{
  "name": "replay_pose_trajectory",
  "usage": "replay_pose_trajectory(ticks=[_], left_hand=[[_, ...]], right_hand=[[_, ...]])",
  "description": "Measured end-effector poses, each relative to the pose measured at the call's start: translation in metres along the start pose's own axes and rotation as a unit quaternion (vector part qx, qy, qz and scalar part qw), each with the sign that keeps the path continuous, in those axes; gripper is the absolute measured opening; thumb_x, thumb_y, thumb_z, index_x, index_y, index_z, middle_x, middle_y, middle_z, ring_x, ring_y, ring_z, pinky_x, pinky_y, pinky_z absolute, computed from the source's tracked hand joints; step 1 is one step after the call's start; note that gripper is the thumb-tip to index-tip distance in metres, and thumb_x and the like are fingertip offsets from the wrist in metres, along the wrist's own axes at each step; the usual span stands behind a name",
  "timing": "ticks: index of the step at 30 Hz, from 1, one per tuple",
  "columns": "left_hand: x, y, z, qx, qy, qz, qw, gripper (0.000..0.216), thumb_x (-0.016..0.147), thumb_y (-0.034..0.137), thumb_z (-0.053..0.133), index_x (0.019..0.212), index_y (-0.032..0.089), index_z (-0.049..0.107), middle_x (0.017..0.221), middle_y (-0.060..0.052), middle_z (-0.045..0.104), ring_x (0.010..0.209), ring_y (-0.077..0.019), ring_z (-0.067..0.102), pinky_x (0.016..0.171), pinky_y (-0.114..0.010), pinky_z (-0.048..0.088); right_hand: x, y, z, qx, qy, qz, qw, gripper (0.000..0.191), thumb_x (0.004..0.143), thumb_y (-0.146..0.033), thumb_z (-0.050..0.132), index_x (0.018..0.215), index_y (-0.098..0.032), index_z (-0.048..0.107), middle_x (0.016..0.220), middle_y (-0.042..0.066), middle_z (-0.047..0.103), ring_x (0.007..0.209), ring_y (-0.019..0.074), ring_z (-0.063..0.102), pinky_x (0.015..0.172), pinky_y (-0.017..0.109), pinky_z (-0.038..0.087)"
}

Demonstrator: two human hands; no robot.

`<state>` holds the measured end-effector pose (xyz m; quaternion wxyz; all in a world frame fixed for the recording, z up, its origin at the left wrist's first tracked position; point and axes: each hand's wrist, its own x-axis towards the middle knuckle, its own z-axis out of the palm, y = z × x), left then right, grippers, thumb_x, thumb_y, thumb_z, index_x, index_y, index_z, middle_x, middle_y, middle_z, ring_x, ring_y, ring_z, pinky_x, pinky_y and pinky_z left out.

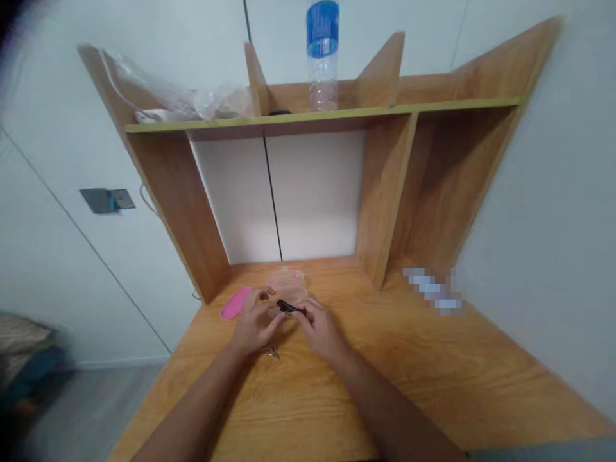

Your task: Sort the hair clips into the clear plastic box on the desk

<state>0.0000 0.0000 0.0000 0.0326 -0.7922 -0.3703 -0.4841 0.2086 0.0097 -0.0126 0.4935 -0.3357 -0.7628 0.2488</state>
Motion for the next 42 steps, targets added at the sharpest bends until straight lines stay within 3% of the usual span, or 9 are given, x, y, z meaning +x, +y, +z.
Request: replay_pose_trajectory(ticks=[9,14,17,21,27,30,34,39,42], left_hand=[[0.001,0.003,0.002,-0.055,0.012,-0.028,0.998,0.004,0.088,0.021,0.064,0.09,0.02,0.066,0.107,-0.011,0.064,0.101,-0.0258,0.06,0.088,-0.041,0.049],[0.0,0.002,0.0,-0.08,0.044,-0.07,0.993,0.007,0.092,0.021,0.054,0.094,0.02,0.061,0.097,-0.01,0.069,0.095,-0.0246,0.065,0.086,-0.038,0.051],[-0.003,-0.004,0.001,-0.085,0.075,-0.119,0.986,0.01,0.093,0.02,0.05,0.097,0.02,0.06,0.093,-0.008,0.071,0.089,-0.0236,0.068,0.081,-0.035,0.052],[-0.006,-0.011,0.004,-0.092,0.112,-0.17,0.975,0.005,0.091,0.021,0.054,0.086,0.022,0.055,0.088,-0.007,0.073,0.084,-0.0232,0.07,0.076,-0.033,0.052],[-0.004,-0.008,0.006,-0.14,0.127,-0.18,0.965,0.013,0.088,0.02,0.057,0.081,0.024,0.046,0.108,-0.01,0.076,0.1,-0.0256,0.072,0.087,-0.038,0.053],[-0.003,-0.006,0.005,-0.152,0.138,-0.191,0.96,0.009,0.085,0.019,0.06,0.083,0.023,0.052,0.098,-0.008,0.076,0.092,-0.0246,0.071,0.083,-0.036,0.052],[-0.002,-0.009,0.005,-0.172,0.179,-0.22,0.943,0.006,0.085,0.022,0.061,0.088,0.022,0.056,0.081,-0.003,0.07,0.077,-0.0207,0.067,0.073,-0.031,0.049],[0.001,-0.014,0.007,-0.243,0.219,-0.258,0.909,0.01,0.089,0.029,0.057,0.086,0.022,0.051,0.086,-0.005,0.072,0.084,-0.0212,0.07,0.079,-0.033,0.051],[0.002,-0.018,0.007,-0.299,0.227,-0.283,0.883,0.014,0.093,0.034,0.048,0.083,0.024,0.045,0.075,-0.003,0.072,0.068,-0.0184,0.069,0.068,-0.031,0.053]], right_hand=[[-0.001,-0.002,-0.002,-0.003,0.012,-0.002,1.0,0.017,0.097,-0.031,0.06,0.099,-0.024,0.075,0.093,0.005,0.065,0.081,0.0193,0.061,0.069,0.029,0.048],[-0.001,0.003,-0.003,-0.008,0.048,0.003,0.999,0.02,0.097,-0.034,0.06,0.1,-0.024,0.078,0.098,0.007,0.062,0.095,0.0227,0.061,0.08,0.032,0.051],[0.0,0.007,-0.004,-0.006,0.062,0.01,0.998,0.024,0.098,-0.036,0.058,0.103,-0.023,0.077,0.094,0.007,0.061,0.091,0.0222,0.061,0.076,0.031,0.051],[0.002,0.01,-0.004,-0.001,0.076,0.016,0.997,0.024,0.097,-0.036,0.059,0.103,-0.023,0.078,0.09,0.007,0.063,0.087,0.0219,0.062,0.073,0.031,0.05],[0.003,0.015,-0.004,0.01,0.105,0.041,0.994,0.02,0.092,-0.036,0.066,0.097,-0.022,0.079,0.088,0.006,0.07,0.082,0.0214,0.065,0.07,0.03,0.05],[0.002,0.017,-0.004,0.009,0.12,0.062,0.991,0.018,0.087,-0.037,0.071,0.089,-0.022,0.079,0.086,0.006,0.074,0.074,0.0203,0.064,0.066,0.03,0.05],[0.001,0.017,-0.002,0.016,0.138,0.099,0.985,0.022,0.083,-0.04,0.075,0.091,-0.02,0.079,0.082,0.006,0.077,0.063,0.0183,0.063,0.061,0.029,0.05],[0.001,0.017,0.0,0.034,0.15,0.122,0.981,0.033,0.081,-0.044,0.076,0.102,-0.018,0.078,0.087,0.007,0.078,0.066,0.019,0.067,0.06,0.028,0.052],[0.0,0.019,0.0,0.035,0.152,0.128,0.979,0.032,0.079,-0.044,0.077,0.097,-0.018,0.079,0.086,0.008,0.079,0.067,0.0197,0.067,0.062,0.029,0.054]])
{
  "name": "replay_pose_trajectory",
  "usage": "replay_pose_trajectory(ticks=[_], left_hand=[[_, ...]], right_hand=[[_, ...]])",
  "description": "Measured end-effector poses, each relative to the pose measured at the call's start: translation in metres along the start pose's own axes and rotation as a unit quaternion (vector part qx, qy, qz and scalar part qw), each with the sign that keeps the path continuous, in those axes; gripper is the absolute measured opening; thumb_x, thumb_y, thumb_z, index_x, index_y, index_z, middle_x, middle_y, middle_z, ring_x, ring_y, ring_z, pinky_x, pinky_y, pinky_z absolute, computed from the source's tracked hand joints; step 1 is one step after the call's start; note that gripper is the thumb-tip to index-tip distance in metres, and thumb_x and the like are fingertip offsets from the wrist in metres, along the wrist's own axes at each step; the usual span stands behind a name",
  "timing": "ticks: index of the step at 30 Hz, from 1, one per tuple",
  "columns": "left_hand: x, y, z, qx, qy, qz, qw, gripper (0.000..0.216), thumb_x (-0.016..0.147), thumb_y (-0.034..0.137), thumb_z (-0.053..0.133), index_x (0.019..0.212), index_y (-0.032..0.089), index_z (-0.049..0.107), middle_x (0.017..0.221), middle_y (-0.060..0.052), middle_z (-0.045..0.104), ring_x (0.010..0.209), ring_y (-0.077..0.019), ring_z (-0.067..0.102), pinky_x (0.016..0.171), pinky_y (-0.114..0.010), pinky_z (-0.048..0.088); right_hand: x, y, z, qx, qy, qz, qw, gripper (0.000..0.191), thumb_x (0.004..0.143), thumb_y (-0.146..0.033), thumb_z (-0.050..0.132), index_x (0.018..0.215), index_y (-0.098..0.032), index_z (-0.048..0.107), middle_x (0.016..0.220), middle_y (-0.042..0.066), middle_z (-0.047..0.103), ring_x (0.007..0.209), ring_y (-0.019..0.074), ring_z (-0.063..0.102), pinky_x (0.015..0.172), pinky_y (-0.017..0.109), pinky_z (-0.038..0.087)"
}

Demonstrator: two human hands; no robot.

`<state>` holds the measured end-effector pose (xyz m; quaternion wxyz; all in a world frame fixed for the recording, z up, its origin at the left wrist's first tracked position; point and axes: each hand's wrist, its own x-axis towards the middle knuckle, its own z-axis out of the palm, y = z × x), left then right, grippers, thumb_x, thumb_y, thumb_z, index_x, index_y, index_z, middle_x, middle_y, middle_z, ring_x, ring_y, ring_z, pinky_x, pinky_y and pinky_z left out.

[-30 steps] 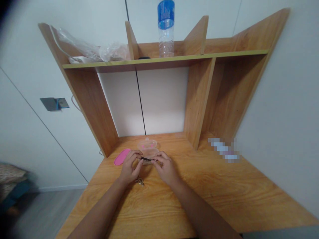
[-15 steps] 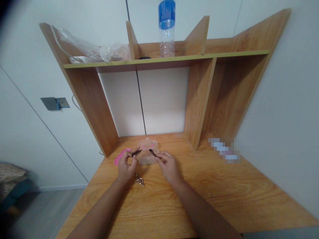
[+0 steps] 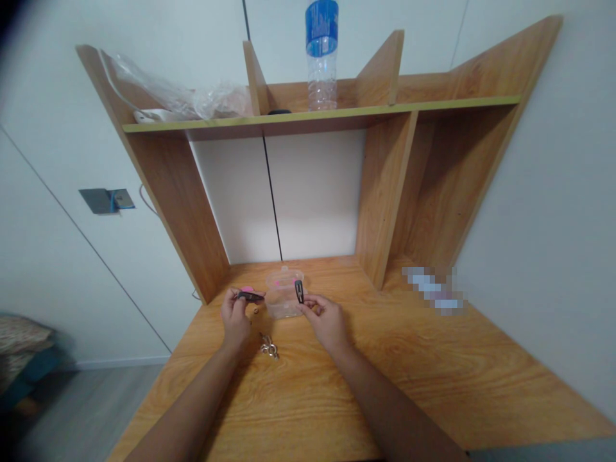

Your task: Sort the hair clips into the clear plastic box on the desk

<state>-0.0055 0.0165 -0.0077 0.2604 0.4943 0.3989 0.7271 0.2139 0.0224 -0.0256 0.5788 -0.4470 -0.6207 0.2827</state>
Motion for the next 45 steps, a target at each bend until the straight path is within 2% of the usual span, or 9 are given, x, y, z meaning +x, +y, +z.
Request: replay_pose_trajectory(ticks=[4,7,10,15,18,24,30,37,45], left_hand=[[0.007,-0.004,-0.001,-0.04,0.013,-0.042,0.998,0.021,0.093,0.042,0.049,0.081,0.025,0.043,0.051,0.007,0.055,0.044,-0.0127,0.051,0.049,-0.022,0.042],[0.01,-0.005,0.0,-0.046,0.016,-0.062,0.997,0.023,0.094,0.046,0.052,0.088,0.025,0.045,0.049,0.011,0.044,0.039,-0.0097,0.039,0.043,-0.019,0.034],[0.008,-0.004,0.003,-0.039,0.01,-0.068,0.997,0.024,0.095,0.048,0.053,0.102,0.026,0.047,0.055,0.011,0.041,0.041,-0.009,0.037,0.043,-0.018,0.03],[-0.002,0.0,0.008,-0.018,-0.015,-0.049,0.999,0.029,0.098,0.043,0.047,0.121,0.027,0.045,0.065,0.008,0.043,0.052,-0.0111,0.045,0.051,-0.02,0.037],[-0.005,0.001,0.011,0.002,-0.043,-0.025,0.999,0.024,0.098,0.037,0.048,0.118,0.025,0.048,0.072,0.005,0.049,0.06,-0.0122,0.05,0.058,-0.022,0.042],[-0.008,0.005,0.014,0.048,-0.104,0.026,0.993,0.018,0.1,0.035,0.051,0.108,0.021,0.058,0.101,-0.006,0.069,0.091,-0.0181,0.063,0.085,-0.031,0.049],[-0.007,0.005,0.014,0.095,-0.134,0.047,0.985,0.02,0.096,0.032,0.06,0.103,0.02,0.074,0.119,-0.012,0.07,0.118,-0.0255,0.061,0.103,-0.042,0.045],[-0.004,-0.003,0.01,0.141,-0.131,0.045,0.98,0.014,0.088,0.03,0.07,0.095,0.021,0.078,0.095,-0.007,0.077,0.089,-0.023,0.069,0.085,-0.037,0.052],[-0.008,0.001,0.011,0.166,-0.138,0.049,0.975,0.012,0.084,0.032,0.073,0.084,0.021,0.078,0.09,-0.007,0.077,0.087,-0.0229,0.07,0.084,-0.037,0.052]], right_hand=[[0.0,0.003,0.0,0.0,-0.001,0.007,1.0,0.028,0.078,-0.042,0.078,0.093,-0.018,0.08,0.084,0.008,0.079,0.065,0.0199,0.067,0.063,0.031,0.054],[0.0,0.001,0.0,0.012,-0.003,0.008,1.0,0.029,0.08,-0.04,0.077,0.099,-0.018,0.079,0.087,0.008,0.08,0.069,0.0205,0.069,0.066,0.031,0.055],[0.0,-0.001,0.001,0.025,-0.006,0.007,1.0,0.039,0.081,-0.039,0.076,0.113,-0.017,0.073,0.083,0.007,0.079,0.066,0.019,0.068,0.063,0.03,0.055],[0.0,0.0,0.002,0.037,-0.009,0.003,0.999,0.038,0.081,-0.038,0.075,0.112,-0.016,0.073,0.086,0.008,0.079,0.069,0.0196,0.069,0.065,0.03,0.055],[-0.001,0.0,0.003,0.041,-0.022,0.001,0.999,0.029,0.082,-0.038,0.074,0.104,-0.018,0.077,0.093,0.009,0.08,0.077,0.022,0.072,0.07,0.033,0.058],[-0.001,0.001,0.001,0.036,-0.024,0.005,0.999,0.025,0.081,-0.038,0.075,0.097,-0.019,0.079,0.093,0.009,0.08,0.074,0.0226,0.073,0.07,0.035,0.059],[0.0,0.0,0.003,0.049,-0.011,0.011,0.999,0.027,0.08,-0.044,0.075,0.086,-0.018,0.077,0.082,0.008,0.079,0.068,0.0212,0.072,0.065,0.032,0.058],[0.0,-0.002,0.004,0.071,-0.01,0.007,0.997,0.036,0.08,-0.053,0.074,0.089,-0.018,0.075,0.083,0.009,0.078,0.071,0.021,0.072,0.068,0.033,0.059],[0.0,-0.004,0.003,0.071,-0.006,0.012,0.997,0.038,0.082,-0.053,0.073,0.093,-0.017,0.075,0.08,0.008,0.077,0.066,0.0194,0.069,0.062,0.029,0.056]])
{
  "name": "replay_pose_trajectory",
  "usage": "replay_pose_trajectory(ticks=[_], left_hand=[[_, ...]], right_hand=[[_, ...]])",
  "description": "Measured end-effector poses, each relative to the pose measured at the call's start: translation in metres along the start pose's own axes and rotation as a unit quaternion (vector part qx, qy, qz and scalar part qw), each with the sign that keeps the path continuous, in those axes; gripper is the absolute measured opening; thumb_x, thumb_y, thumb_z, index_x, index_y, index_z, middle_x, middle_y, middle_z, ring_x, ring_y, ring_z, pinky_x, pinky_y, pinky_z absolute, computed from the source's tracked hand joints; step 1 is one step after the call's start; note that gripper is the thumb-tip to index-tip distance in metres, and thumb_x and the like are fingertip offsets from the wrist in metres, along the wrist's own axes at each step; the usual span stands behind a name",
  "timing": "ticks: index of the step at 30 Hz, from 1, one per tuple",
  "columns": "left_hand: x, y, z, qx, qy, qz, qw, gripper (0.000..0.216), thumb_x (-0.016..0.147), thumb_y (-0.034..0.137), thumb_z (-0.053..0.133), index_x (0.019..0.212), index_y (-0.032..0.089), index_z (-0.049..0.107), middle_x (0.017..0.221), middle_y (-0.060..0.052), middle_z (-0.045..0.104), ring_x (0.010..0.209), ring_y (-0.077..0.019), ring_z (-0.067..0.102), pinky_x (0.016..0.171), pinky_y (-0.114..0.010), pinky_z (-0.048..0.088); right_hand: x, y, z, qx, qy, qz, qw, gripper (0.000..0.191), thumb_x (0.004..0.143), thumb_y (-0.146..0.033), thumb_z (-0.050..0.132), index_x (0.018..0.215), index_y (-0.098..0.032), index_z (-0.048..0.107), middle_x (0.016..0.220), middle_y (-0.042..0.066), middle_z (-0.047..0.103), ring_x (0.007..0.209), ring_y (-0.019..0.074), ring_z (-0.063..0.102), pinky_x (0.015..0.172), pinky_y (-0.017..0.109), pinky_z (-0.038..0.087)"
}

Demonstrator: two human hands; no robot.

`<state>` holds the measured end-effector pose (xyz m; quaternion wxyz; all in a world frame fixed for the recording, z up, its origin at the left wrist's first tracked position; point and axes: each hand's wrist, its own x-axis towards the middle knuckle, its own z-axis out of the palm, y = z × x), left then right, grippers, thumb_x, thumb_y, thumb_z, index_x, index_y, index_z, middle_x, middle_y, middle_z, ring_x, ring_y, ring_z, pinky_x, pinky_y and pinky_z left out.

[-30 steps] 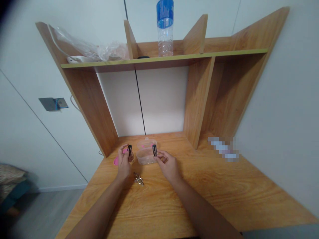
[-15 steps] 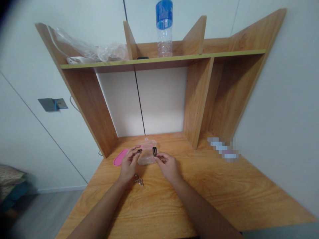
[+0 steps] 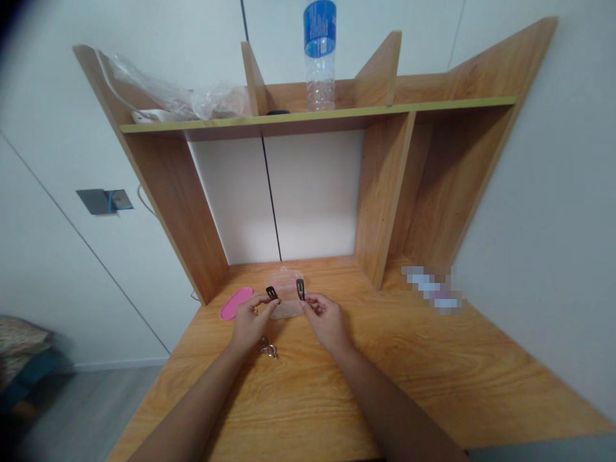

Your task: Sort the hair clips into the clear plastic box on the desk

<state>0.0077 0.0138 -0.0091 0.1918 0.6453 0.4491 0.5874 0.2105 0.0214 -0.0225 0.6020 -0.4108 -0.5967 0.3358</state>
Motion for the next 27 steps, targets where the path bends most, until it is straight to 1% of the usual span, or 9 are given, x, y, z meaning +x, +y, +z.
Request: replay_pose_trajectory(ticks=[5,7,9,11,13,17,20,23,27], left_hand=[[-0.001,-0.001,0.0,-0.001,0.004,0.011,1.0,0.015,0.083,0.031,0.072,0.075,0.019,0.073,0.089,-0.008,0.075,0.087,-0.0226,0.07,0.083,-0.036,0.053],[-0.002,-0.001,0.0,0.0,0.002,0.009,1.0,0.016,0.084,0.032,0.071,0.074,0.019,0.071,0.087,-0.007,0.075,0.085,-0.0225,0.07,0.082,-0.035,0.053],[-0.002,0.001,-0.001,0.005,0.0,0.005,1.0,0.016,0.085,0.032,0.07,0.076,0.019,0.071,0.083,-0.006,0.075,0.081,-0.022,0.069,0.078,-0.034,0.052],[-0.003,0.003,-0.001,0.008,-0.001,0.001,1.0,0.015,0.087,0.031,0.068,0.08,0.019,0.071,0.079,-0.004,0.074,0.077,-0.0213,0.068,0.076,-0.032,0.051],[-0.002,0.005,-0.002,0.008,0.002,0.001,1.0,0.015,0.09,0.031,0.065,0.087,0.019,0.073,0.08,-0.004,0.073,0.077,-0.0208,0.066,0.075,-0.032,0.05],[0.0,0.009,-0.004,0.0,-0.004,0.013,1.0,0.023,0.096,0.031,0.059,0.106,0.02,0.076,0.095,-0.007,0.074,0.089,-0.022,0.066,0.082,-0.033,0.05],[0.001,0.009,-0.005,-0.004,-0.011,0.026,1.0,0.027,0.097,0.031,0.057,0.116,0.024,0.075,0.099,-0.007,0.072,0.095,-0.0224,0.065,0.087,-0.034,0.049],[0.002,0.008,-0.005,-0.003,-0.005,0.029,1.0,0.03,0.098,0.031,0.057,0.122,0.026,0.073,0.098,-0.006,0.067,0.094,-0.0215,0.062,0.086,-0.034,0.048],[0.002,0.006,-0.004,-0.003,0.001,0.032,0.999,0.03,0.097,0.031,0.059,0.123,0.026,0.073,0.098,-0.006,0.066,0.095,-0.0212,0.061,0.087,-0.033,0.048]], right_hand=[[0.0,-0.001,-0.001,-0.01,0.002,0.003,1.0,0.037,0.083,-0.052,0.072,0.09,-0.016,0.077,0.07,0.006,0.075,0.058,0.0186,0.067,0.056,0.028,0.054],[0.0,0.0,-0.002,-0.015,0.001,0.003,1.0,0.036,0.083,-0.051,0.072,0.088,-0.016,0.078,0.07,0.006,0.076,0.059,0.0194,0.069,0.057,0.029,0.055],[0.0,0.002,-0.003,-0.019,0.003,0.002,1.0,0.034,0.084,-0.051,0.072,0.088,-0.017,0.078,0.075,0.008,0.078,0.064,0.021,0.071,0.061,0.031,0.058],[0.001,0.004,-0.004,-0.021,0.006,0.0,1.0,0.033,0.084,-0.051,0.072,0.088,-0.019,0.077,0.081,0.009,0.079,0.07,0.0229,0.073,0.067,0.033,0.059],[0.001,0.006,-0.004,-0.021,0.005,-0.002,1.0,0.033,0.085,-0.051,0.07,0.089,-0.019,0.077,0.084,0.009,0.08,0.073,0.0239,0.074,0.069,0.035,0.06],[0.002,0.007,-0.003,-0.025,-0.005,-0.01,1.0,0.032,0.086,-0.049,0.069,0.09,-0.019,0.077,0.08,0.008,0.079,0.069,0.0226,0.073,0.067,0.033,0.059],[0.003,0.005,-0.004,-0.034,-0.007,-0.022,0.999,0.029,0.087,-0.048,0.069,0.09,-0.02,0.078,0.077,0.006,0.076,0.067,0.0206,0.07,0.065,0.031,0.058],[0.003,0.003,-0.006,-0.04,-0.007,-0.038,0.998,0.027,0.089,-0.045,0.067,0.093,-0.02,0.079,0.08,0.006,0.075,0.07,0.0195,0.068,0.065,0.029,0.057],[0.004,0.001,-0.008,-0.046,-0.006,-0.057,0.997,0.024,0.09,-0.041,0.067,0.095,-0.021,0.08,0.09,0.008,0.075,0.082,0.0214,0.069,0.073,0.032,0.058]])
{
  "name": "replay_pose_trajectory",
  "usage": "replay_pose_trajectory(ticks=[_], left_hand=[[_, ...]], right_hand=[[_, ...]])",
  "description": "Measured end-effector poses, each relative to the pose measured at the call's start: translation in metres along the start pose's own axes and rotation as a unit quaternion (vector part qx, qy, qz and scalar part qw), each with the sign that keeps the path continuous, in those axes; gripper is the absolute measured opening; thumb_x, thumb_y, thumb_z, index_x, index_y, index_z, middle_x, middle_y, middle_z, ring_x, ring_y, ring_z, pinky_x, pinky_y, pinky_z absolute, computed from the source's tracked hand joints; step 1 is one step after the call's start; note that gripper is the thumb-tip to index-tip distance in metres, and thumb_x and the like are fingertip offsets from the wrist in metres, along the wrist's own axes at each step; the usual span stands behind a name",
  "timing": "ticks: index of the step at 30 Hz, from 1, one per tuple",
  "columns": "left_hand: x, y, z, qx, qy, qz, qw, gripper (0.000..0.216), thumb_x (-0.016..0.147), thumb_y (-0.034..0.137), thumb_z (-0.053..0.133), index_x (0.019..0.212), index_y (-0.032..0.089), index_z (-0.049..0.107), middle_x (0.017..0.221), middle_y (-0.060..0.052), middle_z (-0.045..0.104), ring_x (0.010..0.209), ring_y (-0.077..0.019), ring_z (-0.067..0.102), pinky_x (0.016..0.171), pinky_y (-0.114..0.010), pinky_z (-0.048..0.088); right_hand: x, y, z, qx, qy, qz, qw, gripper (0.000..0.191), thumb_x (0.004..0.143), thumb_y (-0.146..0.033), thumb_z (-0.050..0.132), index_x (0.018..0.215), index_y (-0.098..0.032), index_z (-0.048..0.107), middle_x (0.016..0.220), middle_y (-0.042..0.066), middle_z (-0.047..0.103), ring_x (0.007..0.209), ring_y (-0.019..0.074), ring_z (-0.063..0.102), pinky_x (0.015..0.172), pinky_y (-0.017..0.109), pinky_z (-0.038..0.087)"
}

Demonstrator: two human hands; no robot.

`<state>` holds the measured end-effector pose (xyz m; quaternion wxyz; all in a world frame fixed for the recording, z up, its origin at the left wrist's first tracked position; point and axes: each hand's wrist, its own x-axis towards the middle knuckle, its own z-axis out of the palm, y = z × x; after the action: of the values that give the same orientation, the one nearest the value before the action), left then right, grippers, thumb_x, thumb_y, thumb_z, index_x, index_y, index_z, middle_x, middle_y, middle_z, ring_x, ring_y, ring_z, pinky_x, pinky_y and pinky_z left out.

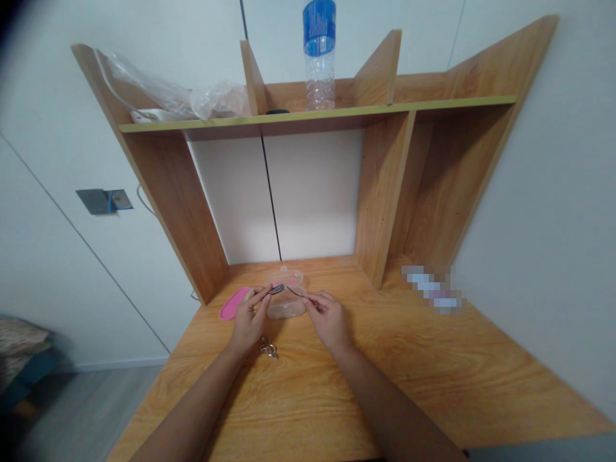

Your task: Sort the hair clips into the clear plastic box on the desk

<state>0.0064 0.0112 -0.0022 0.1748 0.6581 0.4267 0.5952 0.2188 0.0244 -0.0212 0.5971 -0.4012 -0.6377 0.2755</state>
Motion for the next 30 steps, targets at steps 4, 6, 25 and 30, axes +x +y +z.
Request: replay_pose_trajectory(ticks=[4,6,25,30], left_hand=[[-0.0002,-0.0013,0.0004,0.003,-0.001,0.006,1.0,0.028,0.097,0.031,0.059,0.121,0.025,0.074,0.098,-0.007,0.069,0.095,-0.021,0.063,0.087,-0.033,0.05],[-0.0004,-0.0024,0.0005,0.005,-0.002,0.01,1.0,0.027,0.096,0.03,0.061,0.118,0.025,0.076,0.099,-0.007,0.071,0.094,-0.021,0.065,0.087,-0.034,0.051],[-0.0031,-0.0093,0.0051,0.036,-0.039,0.061,0.997,0.015,0.089,0.024,0.071,0.101,0.023,0.08,0.098,-0.009,0.08,0.09,-0.0241,0.073,0.085,-0.042,0.058],[-0.0035,-0.0075,0.002,0.053,-0.041,0.093,0.993,0.011,0.087,0.024,0.073,0.095,0.025,0.081,0.089,-0.008,0.079,0.086,-0.0242,0.07,0.08,-0.041,0.057]], right_hand=[[0.0007,0.0022,0.0004,0.004,0.007,-0.009,1.0,0.023,0.089,-0.039,0.068,0.1,-0.022,0.08,0.098,0.009,0.074,0.089,0.022,0.07,0.077,0.033,0.06],[0.0008,0.0035,0.0008,0.005,0.008,-0.011,1.0,0.023,0.089,-0.039,0.068,0.101,-0.022,0.08,0.098,0.009,0.074,0.089,0.0219,0.07,0.076,0.032,0.06],[0.0001,-0.0014,-0.0006,-0.021,-0.028,-0.043,0.998,0.021,0.094,-0.036,0.064,0.101,-0.024,0.079,0.094,0.008,0.073,0.089,0.023,0.068,0.079,0.034,0.056],[-0.001,-0.0008,0.0006,-0.013,-0.034,-0.045,0.998,0.019,0.094,-0.036,0.065,0.096,-0.023,0.079,0.093,0.008,0.074,0.088,0.023,0.069,0.08,0.035,0.056]])
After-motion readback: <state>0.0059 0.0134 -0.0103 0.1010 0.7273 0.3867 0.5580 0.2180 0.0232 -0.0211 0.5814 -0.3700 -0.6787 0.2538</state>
